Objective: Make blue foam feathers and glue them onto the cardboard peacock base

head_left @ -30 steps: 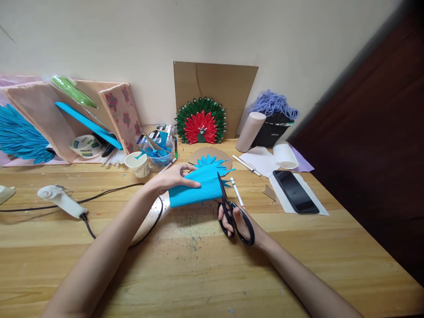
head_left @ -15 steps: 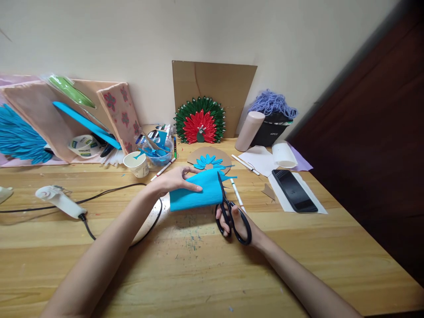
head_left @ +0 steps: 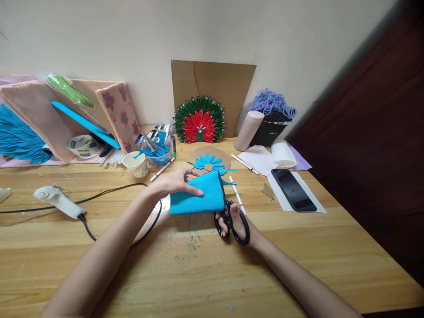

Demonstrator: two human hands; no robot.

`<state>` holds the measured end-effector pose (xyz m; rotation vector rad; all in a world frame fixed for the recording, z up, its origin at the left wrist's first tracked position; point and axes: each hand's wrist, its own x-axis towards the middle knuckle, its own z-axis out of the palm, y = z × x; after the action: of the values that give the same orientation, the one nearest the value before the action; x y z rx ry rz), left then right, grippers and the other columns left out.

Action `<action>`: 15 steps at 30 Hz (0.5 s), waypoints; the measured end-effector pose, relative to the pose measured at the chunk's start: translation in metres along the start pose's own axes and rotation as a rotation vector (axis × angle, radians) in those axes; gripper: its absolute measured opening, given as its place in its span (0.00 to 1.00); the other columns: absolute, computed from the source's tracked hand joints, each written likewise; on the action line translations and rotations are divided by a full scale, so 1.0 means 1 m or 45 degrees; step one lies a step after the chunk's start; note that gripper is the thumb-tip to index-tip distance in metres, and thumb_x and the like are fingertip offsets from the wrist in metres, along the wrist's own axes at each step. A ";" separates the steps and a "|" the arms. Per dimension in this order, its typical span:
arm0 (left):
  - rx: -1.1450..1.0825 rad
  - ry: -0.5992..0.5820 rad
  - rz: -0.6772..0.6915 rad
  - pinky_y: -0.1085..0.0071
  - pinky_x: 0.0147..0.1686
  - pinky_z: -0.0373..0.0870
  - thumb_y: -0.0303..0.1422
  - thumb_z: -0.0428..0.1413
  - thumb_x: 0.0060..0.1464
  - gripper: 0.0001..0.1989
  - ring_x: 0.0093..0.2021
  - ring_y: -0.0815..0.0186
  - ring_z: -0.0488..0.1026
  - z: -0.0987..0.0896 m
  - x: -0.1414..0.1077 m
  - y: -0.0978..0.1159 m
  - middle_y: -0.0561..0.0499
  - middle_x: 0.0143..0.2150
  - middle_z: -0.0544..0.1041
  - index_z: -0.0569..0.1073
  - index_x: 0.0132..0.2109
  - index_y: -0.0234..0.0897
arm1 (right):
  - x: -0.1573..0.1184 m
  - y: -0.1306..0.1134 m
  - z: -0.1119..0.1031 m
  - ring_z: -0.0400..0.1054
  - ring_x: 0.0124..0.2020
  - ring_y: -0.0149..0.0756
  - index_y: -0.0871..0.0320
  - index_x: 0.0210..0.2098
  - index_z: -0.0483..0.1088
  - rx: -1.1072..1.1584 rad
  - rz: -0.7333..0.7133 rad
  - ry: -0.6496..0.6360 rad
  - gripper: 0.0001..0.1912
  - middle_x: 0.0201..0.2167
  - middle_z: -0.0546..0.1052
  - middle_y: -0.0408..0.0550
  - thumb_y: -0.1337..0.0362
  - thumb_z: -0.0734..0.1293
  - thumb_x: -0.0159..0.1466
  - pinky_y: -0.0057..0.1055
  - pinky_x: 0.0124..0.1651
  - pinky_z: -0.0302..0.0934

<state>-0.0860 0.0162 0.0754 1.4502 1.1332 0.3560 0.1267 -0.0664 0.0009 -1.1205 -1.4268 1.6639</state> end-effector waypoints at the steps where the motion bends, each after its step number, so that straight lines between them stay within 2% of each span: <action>1: -0.018 -0.024 -0.006 0.67 0.37 0.69 0.41 0.67 0.31 0.35 0.41 0.59 0.73 0.001 0.000 0.000 0.50 0.42 0.75 0.67 0.49 0.41 | 0.001 0.000 0.000 0.60 0.13 0.27 0.60 0.27 0.62 -0.008 0.002 0.011 0.40 0.11 0.61 0.39 0.28 0.47 0.48 0.24 0.18 0.54; 7: 0.022 0.021 0.033 0.69 0.36 0.68 0.41 0.67 0.31 0.34 0.41 0.60 0.72 0.002 0.002 -0.001 0.50 0.40 0.75 0.67 0.49 0.41 | 0.006 0.003 0.004 0.53 0.08 0.26 0.58 0.24 0.59 0.027 0.086 0.145 0.36 0.07 0.58 0.34 0.28 0.54 0.44 0.23 0.13 0.51; 10: 0.062 0.022 0.041 0.70 0.35 0.68 0.42 0.66 0.31 0.35 0.41 0.60 0.72 0.000 0.000 -0.001 0.50 0.40 0.74 0.66 0.50 0.40 | 0.005 0.002 0.004 0.55 0.09 0.26 0.58 0.25 0.60 0.052 0.105 0.094 0.38 0.08 0.59 0.35 0.27 0.51 0.43 0.23 0.13 0.52; 15: 0.172 -0.035 0.009 0.70 0.39 0.67 0.42 0.66 0.32 0.35 0.45 0.59 0.70 -0.002 -0.001 -0.001 0.49 0.44 0.73 0.68 0.50 0.41 | 0.004 0.004 0.004 0.58 0.10 0.27 0.59 0.23 0.60 -0.002 0.033 0.026 0.39 0.08 0.59 0.37 0.27 0.47 0.46 0.23 0.14 0.52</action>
<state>-0.0885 0.0161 0.0751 1.5731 1.1487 0.2678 0.1220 -0.0652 -0.0031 -1.1580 -1.4067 1.6647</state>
